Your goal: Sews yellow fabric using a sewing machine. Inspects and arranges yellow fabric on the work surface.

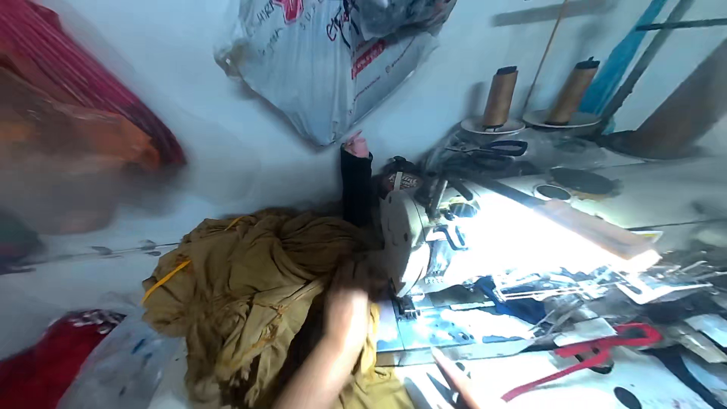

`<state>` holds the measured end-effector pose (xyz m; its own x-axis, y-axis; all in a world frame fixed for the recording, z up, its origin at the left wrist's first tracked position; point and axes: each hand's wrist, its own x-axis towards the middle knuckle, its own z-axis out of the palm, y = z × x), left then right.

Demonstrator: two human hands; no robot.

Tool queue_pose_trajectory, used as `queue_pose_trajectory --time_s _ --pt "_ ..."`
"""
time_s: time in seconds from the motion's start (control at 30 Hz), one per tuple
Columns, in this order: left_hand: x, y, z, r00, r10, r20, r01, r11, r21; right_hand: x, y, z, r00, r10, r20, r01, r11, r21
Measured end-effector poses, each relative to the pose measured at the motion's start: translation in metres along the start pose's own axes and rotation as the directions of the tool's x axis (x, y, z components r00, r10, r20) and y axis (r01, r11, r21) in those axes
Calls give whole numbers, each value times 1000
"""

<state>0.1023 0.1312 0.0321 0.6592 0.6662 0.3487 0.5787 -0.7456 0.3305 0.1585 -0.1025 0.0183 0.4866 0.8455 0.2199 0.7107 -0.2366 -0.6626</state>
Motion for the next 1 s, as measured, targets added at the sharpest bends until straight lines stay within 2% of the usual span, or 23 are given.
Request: queue_pose_trajectory --time_s 0.03,0.1,0.13,0.2,0.3,0.37,0.43,0.5,0.53,0.57,0.63,0.73,0.83,0.93,1.0 --pt "-23 -4 -4 995 23 -96 -28 998 -57 5 -2 -4 1000 1 13 0 998 -68" --pt "-59 -22 -1 910 146 -388 -194 977 -86 19 -14 -11 999 9 39 -2 982 -187" --pt "-70 -30 2 861 181 -476 -244 967 -73 28 -22 -13 997 24 73 -6 971 -239" --pt "-80 -37 6 817 215 -536 -293 954 -64 53 -31 -7 991 42 129 5 938 -346" --pt "-78 -34 5 799 246 -548 -340 937 -74 91 -44 13 957 135 256 3 879 -476" --pt "-76 -32 1 792 230 -565 -352 929 -115 98 -47 19 946 65 317 82 901 -427" --pt "-74 -38 -13 803 154 -576 -302 938 -170 84 -37 21 932 -92 350 197 940 -278" --pt "-72 -60 -38 839 3 -544 -124 975 -185 55 -17 21 928 -200 315 253 958 -135" --pt "-66 -77 -53 847 -101 -522 -7 979 -202 41 -4 20 936 -182 302 228 966 -123" --pt "-57 -96 -65 842 -195 -503 100 972 -211 28 12 21 950 -146 276 195 968 -158" --pt "-36 -135 -73 820 -295 -490 225 954 -197 7 52 28 979 -119 166 164 942 -294" --pt "-15 -165 -63 837 -431 -337 381 902 -205 -12 91 33 985 -172 33 170 891 -421" --pt "-18 -158 -62 858 -413 -305 373 910 -181 -9 74 44 985 -174 -7 161 924 -346" --pt "-29 -156 -51 856 -311 -413 237 946 -221 9 42 78 978 -191 -79 176 970 -167" --pt "-39 -165 -46 860 -245 -448 159 962 -222 21 25 103 973 -203 -114 188 974 -126"
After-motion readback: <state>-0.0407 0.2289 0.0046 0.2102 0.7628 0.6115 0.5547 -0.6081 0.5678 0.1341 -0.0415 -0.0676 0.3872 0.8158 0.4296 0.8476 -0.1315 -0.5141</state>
